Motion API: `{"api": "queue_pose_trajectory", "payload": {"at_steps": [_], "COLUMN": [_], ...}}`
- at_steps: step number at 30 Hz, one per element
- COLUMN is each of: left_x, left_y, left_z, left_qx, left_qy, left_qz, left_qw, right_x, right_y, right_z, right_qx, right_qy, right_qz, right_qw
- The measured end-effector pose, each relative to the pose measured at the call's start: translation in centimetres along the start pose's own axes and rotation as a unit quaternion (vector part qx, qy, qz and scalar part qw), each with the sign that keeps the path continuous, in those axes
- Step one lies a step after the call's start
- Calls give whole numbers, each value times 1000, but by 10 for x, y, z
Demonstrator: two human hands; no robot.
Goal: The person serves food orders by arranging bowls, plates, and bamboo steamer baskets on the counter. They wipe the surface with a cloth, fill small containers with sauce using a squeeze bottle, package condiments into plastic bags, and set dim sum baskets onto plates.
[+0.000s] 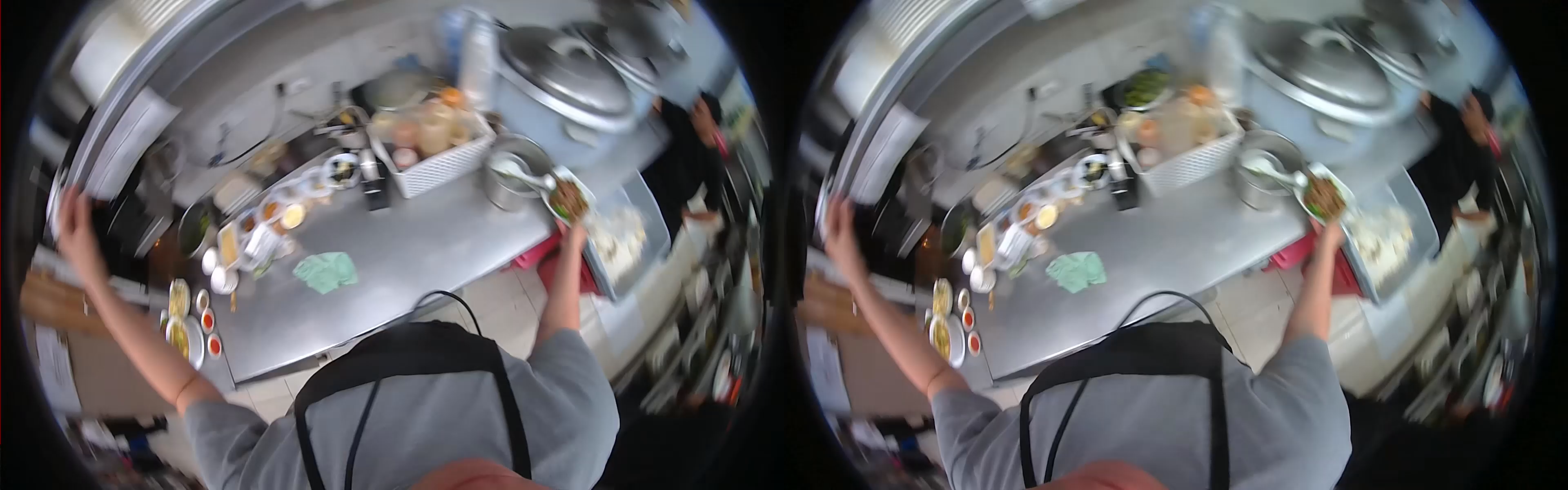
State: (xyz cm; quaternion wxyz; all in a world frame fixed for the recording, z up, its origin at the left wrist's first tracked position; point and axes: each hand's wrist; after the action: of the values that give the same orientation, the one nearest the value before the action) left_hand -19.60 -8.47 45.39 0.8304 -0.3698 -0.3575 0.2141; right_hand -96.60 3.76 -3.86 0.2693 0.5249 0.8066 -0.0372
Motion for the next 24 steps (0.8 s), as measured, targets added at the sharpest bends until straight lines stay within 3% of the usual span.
{"api": "queue_pose_trajectory", "payload": {"at_steps": [1, 2, 3, 5, 8, 9, 11, 12, 14, 16, 20, 24], "left_x": [-5, -19, -29, -40, -57, -63, -84, -98, -138, -156, -188, -183], "left_y": [7, 24, 38, 67, 114, 133, 169, 189, 234, 255, 289, 296], "left_z": [-2, 5, 18, 26, -13, -27, -41, -39, -68, -52, -69, -76], "left_qx": [-106, -52, -15, -9, 7, 69, 117, 228, 225, 238, 278, 255], "left_qy": [-170, -15, -56, -10, 69, 80, 104, 171, 224, 243, 267, 249], "left_qz": [-3, -22, -29, -67, -97, -140, -196, -222, -282, -340, -391, -386], "left_qw": [980, 998, 998, 998, 993, 985, 968, 932, 905, 877, 836, 851], "right_x": [22, 37, 42, 59, 103, 72, 48, 40, 10, -40, -106, -157], "right_y": [-13, -12, 7, 22, 44, 97, 133, 150, 178, 221, 243, 226], "right_z": [7, 4, -7, -26, -41, -62, -67, -65, -42, -21, 35, 87], "right_qx": [-6, -49, -11, -25, 18, -28, -63, -99, -126, -157, -251, -278], "right_qy": [5, -11, 35, 87, 292, 179, 214, 247, 245, 239, 329, 354], "right_qz": [-56, -54, -47, -3, -135, -132, -177, -209, -279, -321, -447, -527], "right_qw": [998, 997, 998, 996, 947, 975, 959, 941, 920, 903, 793, 721]}}
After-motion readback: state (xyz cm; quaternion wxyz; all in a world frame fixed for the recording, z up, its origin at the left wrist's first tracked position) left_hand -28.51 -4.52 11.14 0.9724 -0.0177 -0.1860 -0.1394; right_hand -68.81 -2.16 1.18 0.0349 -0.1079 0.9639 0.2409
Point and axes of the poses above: each hand's wrist, its own y-axis away from the middle knuckle, its own x-axis out of the back of the hand, z = x × y, and after that the axes turned 7 degrees about -z, right-handed
